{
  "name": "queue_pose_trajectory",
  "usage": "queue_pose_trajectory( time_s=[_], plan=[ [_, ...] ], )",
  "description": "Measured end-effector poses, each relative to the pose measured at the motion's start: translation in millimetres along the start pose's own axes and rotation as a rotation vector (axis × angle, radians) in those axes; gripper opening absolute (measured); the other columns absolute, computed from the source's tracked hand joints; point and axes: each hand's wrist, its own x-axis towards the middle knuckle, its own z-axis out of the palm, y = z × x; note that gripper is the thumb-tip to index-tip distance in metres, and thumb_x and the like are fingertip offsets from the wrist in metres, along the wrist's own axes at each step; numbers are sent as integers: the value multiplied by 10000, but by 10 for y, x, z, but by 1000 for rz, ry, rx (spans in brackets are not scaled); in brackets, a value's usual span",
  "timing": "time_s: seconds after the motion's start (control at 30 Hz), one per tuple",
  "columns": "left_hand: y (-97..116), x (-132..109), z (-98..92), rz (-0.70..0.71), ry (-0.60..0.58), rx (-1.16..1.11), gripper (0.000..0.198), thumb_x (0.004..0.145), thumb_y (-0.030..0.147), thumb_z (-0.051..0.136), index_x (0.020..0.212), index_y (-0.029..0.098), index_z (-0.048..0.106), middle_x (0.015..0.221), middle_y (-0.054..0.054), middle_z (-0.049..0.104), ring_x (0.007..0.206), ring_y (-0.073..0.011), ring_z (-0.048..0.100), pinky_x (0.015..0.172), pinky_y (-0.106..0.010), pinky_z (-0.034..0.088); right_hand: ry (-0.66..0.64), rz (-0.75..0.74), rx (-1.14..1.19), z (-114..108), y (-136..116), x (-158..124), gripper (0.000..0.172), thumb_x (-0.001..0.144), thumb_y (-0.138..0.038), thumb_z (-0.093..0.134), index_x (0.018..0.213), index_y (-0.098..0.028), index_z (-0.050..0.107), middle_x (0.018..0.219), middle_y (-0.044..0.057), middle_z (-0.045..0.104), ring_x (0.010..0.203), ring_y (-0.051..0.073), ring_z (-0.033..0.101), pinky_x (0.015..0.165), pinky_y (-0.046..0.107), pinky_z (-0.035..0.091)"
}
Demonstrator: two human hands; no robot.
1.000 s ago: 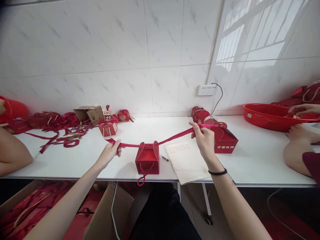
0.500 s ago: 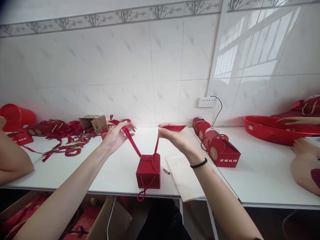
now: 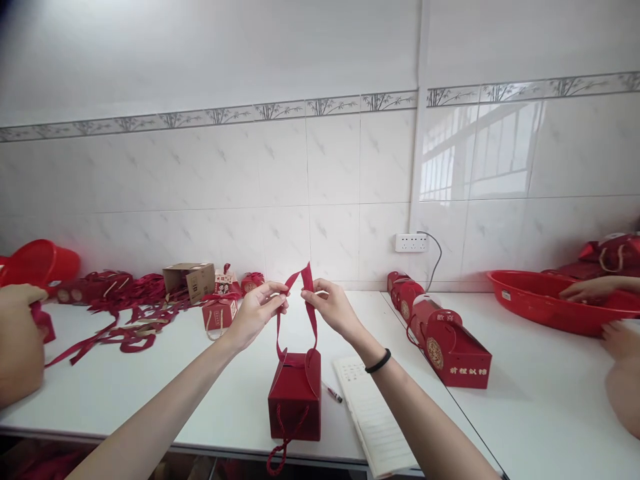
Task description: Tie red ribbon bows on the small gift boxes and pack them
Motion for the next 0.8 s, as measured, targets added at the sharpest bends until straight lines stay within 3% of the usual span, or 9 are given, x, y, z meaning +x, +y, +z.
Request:
queue_pose_trajectory(
  time_s=[0.2, 0.33, 0.5, 0.67, 0.8],
  plan=[
    [32, -32, 22, 64, -19, 111, 178, 741, 305, 611, 833, 156, 583, 667, -2, 614, 636, -126, 599, 687, -293, 503, -8, 51, 174, -2, -21, 5, 360, 642, -455, 725, 728, -161, 535, 616, -37, 519, 575, 100, 458, 555, 250, 343],
    [70, -39, 60, 49, -81, 76, 246, 745, 336, 621, 888, 137, 594, 716, -26, 627, 654, -142, 604, 683, -311, 513, -104, 47, 235, 45, -48, 31, 400, 586, -408, 782, 757, -180, 502, 638, -30, 578, 621, 131, 550, 604, 267, 391],
    [86, -31, 79, 71, -88, 128, 246, 786, 388, 591, 755, 146, 569, 619, 11, 589, 600, -115, 576, 659, -267, 472, -158, 52, 191, 61, -67, 60, 448, 573, -422, 788, 716, -196, 427, 618, -20, 588, 633, 156, 578, 608, 280, 404],
    [110, -37, 69, 81, -100, 246, 220, 797, 380, 581, 757, 166, 552, 566, 42, 547, 544, -104, 556, 598, -242, 434, -24, 19, -25, 14, -132, 75, 354, 722, -501, 634, 732, -161, 538, 688, -7, 542, 641, 121, 489, 605, 264, 379],
    [124, -27, 95, 70, -104, 115, 249, 800, 408, 566, 767, 169, 504, 648, 44, 537, 491, -88, 547, 552, -252, 474, 144, -30, -86, 24, -150, 81, 309, 764, -461, 587, 691, -162, 558, 653, -2, 539, 611, 127, 479, 569, 266, 381]
  ],
)
